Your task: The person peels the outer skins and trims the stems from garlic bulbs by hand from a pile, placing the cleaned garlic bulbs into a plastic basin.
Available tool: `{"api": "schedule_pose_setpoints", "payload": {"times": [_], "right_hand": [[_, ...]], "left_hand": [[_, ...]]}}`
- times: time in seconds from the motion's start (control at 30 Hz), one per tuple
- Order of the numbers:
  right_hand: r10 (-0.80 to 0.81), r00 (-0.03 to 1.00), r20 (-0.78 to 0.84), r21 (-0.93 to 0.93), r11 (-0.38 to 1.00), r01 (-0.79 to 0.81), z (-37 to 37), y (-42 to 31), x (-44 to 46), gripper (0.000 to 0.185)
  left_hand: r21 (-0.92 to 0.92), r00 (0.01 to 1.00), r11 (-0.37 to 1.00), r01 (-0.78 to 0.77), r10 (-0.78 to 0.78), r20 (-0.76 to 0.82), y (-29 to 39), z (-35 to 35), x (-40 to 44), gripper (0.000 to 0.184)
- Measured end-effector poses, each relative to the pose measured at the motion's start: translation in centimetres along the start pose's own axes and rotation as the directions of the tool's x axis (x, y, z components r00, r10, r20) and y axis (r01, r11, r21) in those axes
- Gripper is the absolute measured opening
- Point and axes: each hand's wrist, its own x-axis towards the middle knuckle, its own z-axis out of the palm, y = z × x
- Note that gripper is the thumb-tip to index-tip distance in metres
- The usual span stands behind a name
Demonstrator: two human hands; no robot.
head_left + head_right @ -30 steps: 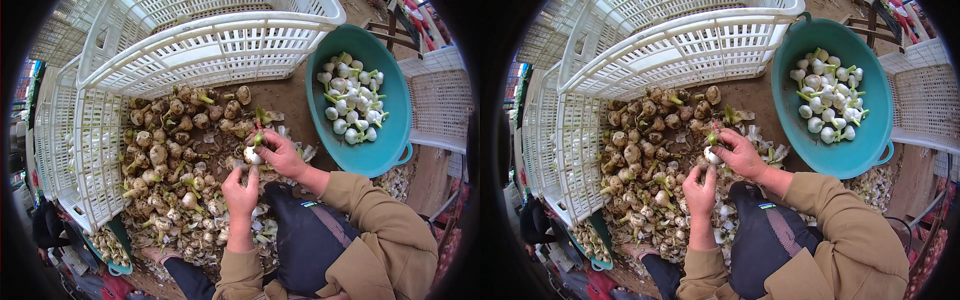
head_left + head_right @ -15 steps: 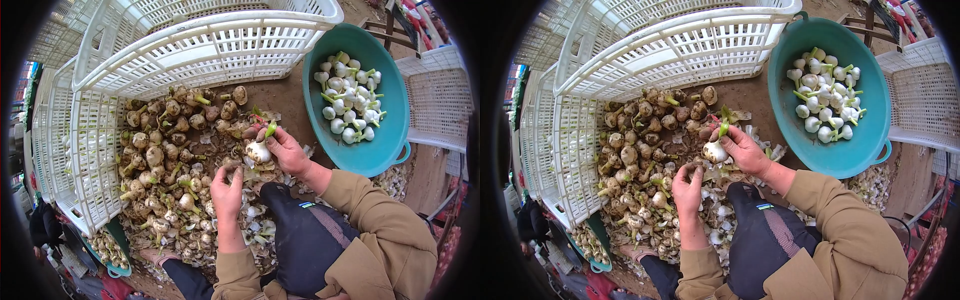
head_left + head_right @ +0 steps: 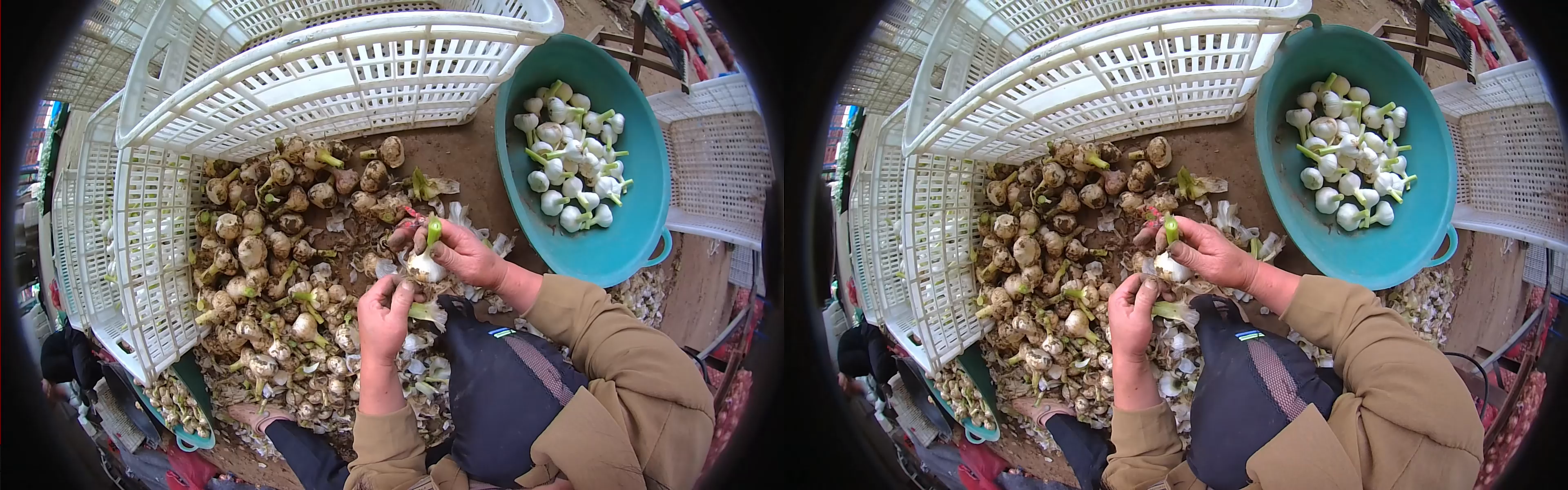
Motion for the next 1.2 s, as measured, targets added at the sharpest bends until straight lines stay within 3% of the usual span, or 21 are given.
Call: {"api": "schedule_pose_setpoints", "payload": {"times": [0.07,0.1,0.13,0.2,0.23,0.33,0.4,0.43,0.5,0.53,0.6,0.63,0.7,0.73,0.8,0.83,0.93,1.0,1.07,1.1,1.2], "right_hand": [[-0.056,0.994,0.093,-0.292,0.953,0.08,-0.2,-0.1,0.2,0.021],[-0.112,0.986,0.122,-0.323,0.935,0.147,0.1,-0.3,0.3,0.021],[-0.113,0.986,0.125,-0.319,0.936,0.148,0.0,-0.4,0.4,0.021],[-0.159,0.971,0.181,-0.294,0.933,0.207,-0.3,-0.8,0.4,0.023],[-0.133,0.983,0.126,-0.221,0.962,0.159,-0.2,-1.2,0.3,0.028],[-0.005,0.997,0.074,0.168,0.986,-0.008,0.6,-1.2,0.0,0.044],[0.002,1.0,-0.019,0.226,0.974,0.002,1.1,-1.1,0.1,0.046],[0.002,1.0,-0.023,0.282,0.96,0.005,0.8,-0.8,0.3,0.045],[0.023,0.991,-0.134,0.154,0.988,-0.002,0.1,-0.1,0.4,0.041],[0.051,0.988,-0.146,0.133,0.991,-0.031,0.0,-0.3,0.4,0.036],[0.144,0.987,-0.066,0.045,0.989,-0.141,-0.7,-0.5,0.4,0.032],[0.08,0.996,-0.043,-0.024,0.996,-0.082,-0.5,-0.7,0.6,0.031],[0.033,0.999,0.013,-0.073,0.997,-0.032,-0.2,-0.5,0.5,0.032],[-0.036,0.999,0.011,-0.13,0.991,0.037,0.0,0.1,0.6,0.03],[0.158,0.985,-0.067,-0.025,0.987,-0.16,0.0,0.1,0.5,0.028],[0.14,0.986,-0.089,-0.138,0.979,-0.152,-0.1,0.3,0.6,0.029],[0.131,0.974,-0.185,-0.167,0.972,-0.163,0.2,0.6,0.5,0.029],[0.355,0.882,-0.31,0.239,0.927,-0.29,-0.3,2.1,0.7,0.028],[0.404,0.836,-0.37,0.515,0.839,-0.177,-1.0,2.8,1.2,0.024],[0.433,0.824,-0.365,0.599,0.787,-0.148,-1.4,2.7,1.3,0.023],[0.422,0.807,-0.412,0.53,0.832,-0.164,-1.5,2.8,0.7,0.022]], "left_hand": [[0.278,1.0,0.961,0.004,0.004,-0.025,0.3,0.4,-0.1,0.02],[0.294,0.998,0.955,0.02,-0.003,-0.057,0.2,0.6,0.0,0.02],[0.296,0.998,0.955,0.021,-0.003,-0.061,0.3,0.5,0.0,0.02],[0.012,0.991,0.992,0.122,-0.122,0.057,0.5,0.4,0.0,0.017],[-0.086,0.986,0.987,0.137,-0.127,0.11,0.2,0.2,0.1,0.014],[-0.059,0.995,0.994,0.087,-0.084,0.048,-1.4,0.8,0.6,0.015],[-0.226,0.999,0.973,0.05,-0.044,0.032,-1.3,1.5,0.2,0.019],[-0.211,0.989,0.966,0.147,-0.136,0.066,-1.1,0.9,0.0,0.024],[0.159,0.971,0.972,-0.172,0.194,-0.137,-1.2,1.3,-0.3,0.022],[0.402,0.91,0.863,-0.305,0.389,-0.145,-0.6,1.2,-0.3,0.022],[0.466,0.836,0.806,-0.365,0.504,-0.217,-0.5,1.1,-0.6,0.022],[0.504,0.809,0.764,-0.403,0.555,-0.194,0.0,1.2,-0.6,0.025],[0.457,0.831,0.766,-0.452,0.548,-0.097,-0.1,1.1,-0.1,0.025],[0.532,0.816,0.706,-0.467,0.576,-0.047,-0.3,1.0,0.2,0.024],[0.556,0.837,0.699,-0.449,0.548,-0.013,0.1,1.2,0.0,0.021],[0.58,0.855,0.691,-0.432,0.518,0.019,0.2,1.2,0.0,0.018],[0.673,0.842,0.599,-0.434,0.536,0.066,0.0,1.6,0.3,0.015],[0.685,0.851,0.554,-0.473,0.49,0.191,0.1,2.0,-0.4,0.014],[0.652,0.868,0.575,-0.494,0.376,0.325,-0.1,2.3,-1.3,0.016],[0.651,0.866,0.574,-0.496,0.378,0.326,-0.3,2.3,-1.4,0.016],[0.718,0.92,0.611,-0.332,0.377,0.105,-1.2,2.2,-1.4,0.032]]}}
